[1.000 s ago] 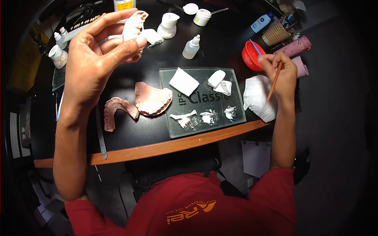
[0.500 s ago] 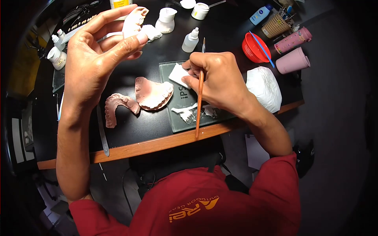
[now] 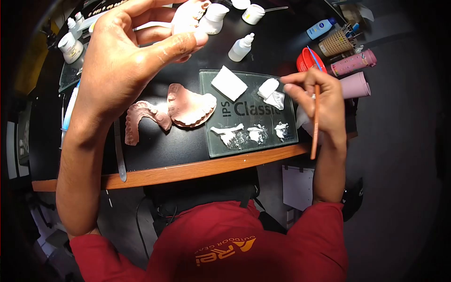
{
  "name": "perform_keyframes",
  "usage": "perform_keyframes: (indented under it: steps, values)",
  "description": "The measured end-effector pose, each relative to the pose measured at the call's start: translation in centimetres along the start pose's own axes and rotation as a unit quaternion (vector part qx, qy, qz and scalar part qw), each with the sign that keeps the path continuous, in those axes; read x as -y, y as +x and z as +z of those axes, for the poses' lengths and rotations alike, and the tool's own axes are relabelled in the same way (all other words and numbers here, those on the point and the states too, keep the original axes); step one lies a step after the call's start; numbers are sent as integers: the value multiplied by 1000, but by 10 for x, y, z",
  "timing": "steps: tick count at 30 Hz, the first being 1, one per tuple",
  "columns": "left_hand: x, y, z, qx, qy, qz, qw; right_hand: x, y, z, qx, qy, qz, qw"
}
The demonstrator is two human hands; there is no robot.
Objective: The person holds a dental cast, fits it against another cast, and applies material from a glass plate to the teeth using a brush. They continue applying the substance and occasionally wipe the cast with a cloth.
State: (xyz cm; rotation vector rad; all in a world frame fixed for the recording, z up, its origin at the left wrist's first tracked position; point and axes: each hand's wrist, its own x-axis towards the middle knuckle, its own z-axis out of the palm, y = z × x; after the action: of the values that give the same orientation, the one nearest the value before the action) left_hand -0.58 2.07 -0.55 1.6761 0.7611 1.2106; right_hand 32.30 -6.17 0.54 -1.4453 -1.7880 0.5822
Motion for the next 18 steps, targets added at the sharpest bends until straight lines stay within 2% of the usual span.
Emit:
perform_keyframes:
  steps: [1, 2, 5, 8, 11, 15, 17, 18]
  values:
    - [1, 0, 0, 2, 1, -1, 1000, -1, -1, 6, 12, -24, -13, 1000]
    - [1, 0, 1, 4, -13, -8, 1000, 1, 0, 6, 39, -83, 13, 996]
    - [6, 2, 0, -1, 25, -4, 1000, -5, 7, 16, 40, -167, -72, 982]
    - [11, 4, -5, 5, 13, 1, 1000, -3, 17, 16, 104, -210, -120, 965]
    - [10, 4, -3, -4, 13, 6, 1000, -7, 20, 18, 125, -209, -87, 966]
    - [9, 3, -6, -5, 42, 0, 999, -21, 18, 20, 43, -113, -133, 984]
    - [7, 3, -5, -7, 46, 0, 999, -11, 13, 14, 11, -115, -107, 987]
    - [7, 3, -6, -7, 50, 2, 999, -10, 11, 13, -29, -96, -127, 987]
